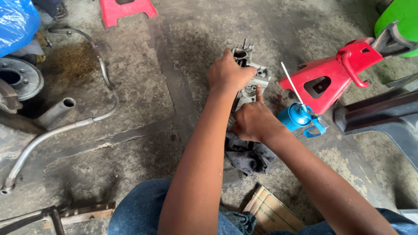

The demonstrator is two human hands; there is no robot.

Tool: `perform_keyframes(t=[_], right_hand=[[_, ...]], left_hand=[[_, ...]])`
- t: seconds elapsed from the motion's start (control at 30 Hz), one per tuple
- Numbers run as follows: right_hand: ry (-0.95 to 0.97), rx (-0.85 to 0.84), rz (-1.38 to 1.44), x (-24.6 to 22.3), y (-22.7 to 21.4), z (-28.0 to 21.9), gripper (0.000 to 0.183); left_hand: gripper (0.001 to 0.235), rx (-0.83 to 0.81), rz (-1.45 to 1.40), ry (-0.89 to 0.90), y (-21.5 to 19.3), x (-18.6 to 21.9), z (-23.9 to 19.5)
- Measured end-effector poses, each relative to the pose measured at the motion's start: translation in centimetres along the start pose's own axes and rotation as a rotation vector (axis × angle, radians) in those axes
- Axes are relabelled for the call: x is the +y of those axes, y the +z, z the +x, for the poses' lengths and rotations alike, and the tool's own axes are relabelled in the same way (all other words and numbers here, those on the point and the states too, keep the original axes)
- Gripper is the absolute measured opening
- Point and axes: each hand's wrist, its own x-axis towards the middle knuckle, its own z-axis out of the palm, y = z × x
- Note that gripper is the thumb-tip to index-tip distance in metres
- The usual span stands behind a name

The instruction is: The person cleans a metal engine cylinder block using a blue oil can and a grey rag. They spray oil into the cylinder bore and wipe the interior and exterior surfaces repeatedly, rotating the block to access different areas.

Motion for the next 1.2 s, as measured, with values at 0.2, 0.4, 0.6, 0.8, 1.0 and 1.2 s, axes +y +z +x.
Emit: perform_keyframes(t=[0.2,0.4,0.6,0.8,1.0,1.2], right_hand=[[-0.267,0.695,1.105,2.8,2.7,-1.3,0.023],[-0.073,1.194,2.715,4.2,6.3,-2.0,0.027],[0.171,1.285,2.76,5.6,9.0,-3.4,0.028],[0.058,1.055,2.504,7.2,8.4,-2.1,0.026],[0.079,1.04,2.46,7.4,7.6,-1.3,0.023],[0.041,1.008,2.385,6.7,7.1,-1.7,0.023]], left_hand=[[0.088,-0.037,0.014,0.006,-0.4,0.3,-0.6],[0.095,-0.032,0.023,0.065,0.2,0.4,-1.2],[0.103,-0.059,0.045,0.091,0.0,0.0,-0.7],[0.104,-0.093,0.065,0.11,-0.5,-0.1,-0.6],[0.106,-0.076,0.073,0.115,-0.2,-0.4,-0.5],[0.105,-0.086,0.067,0.122,-0.1,-0.4,-0.3]])
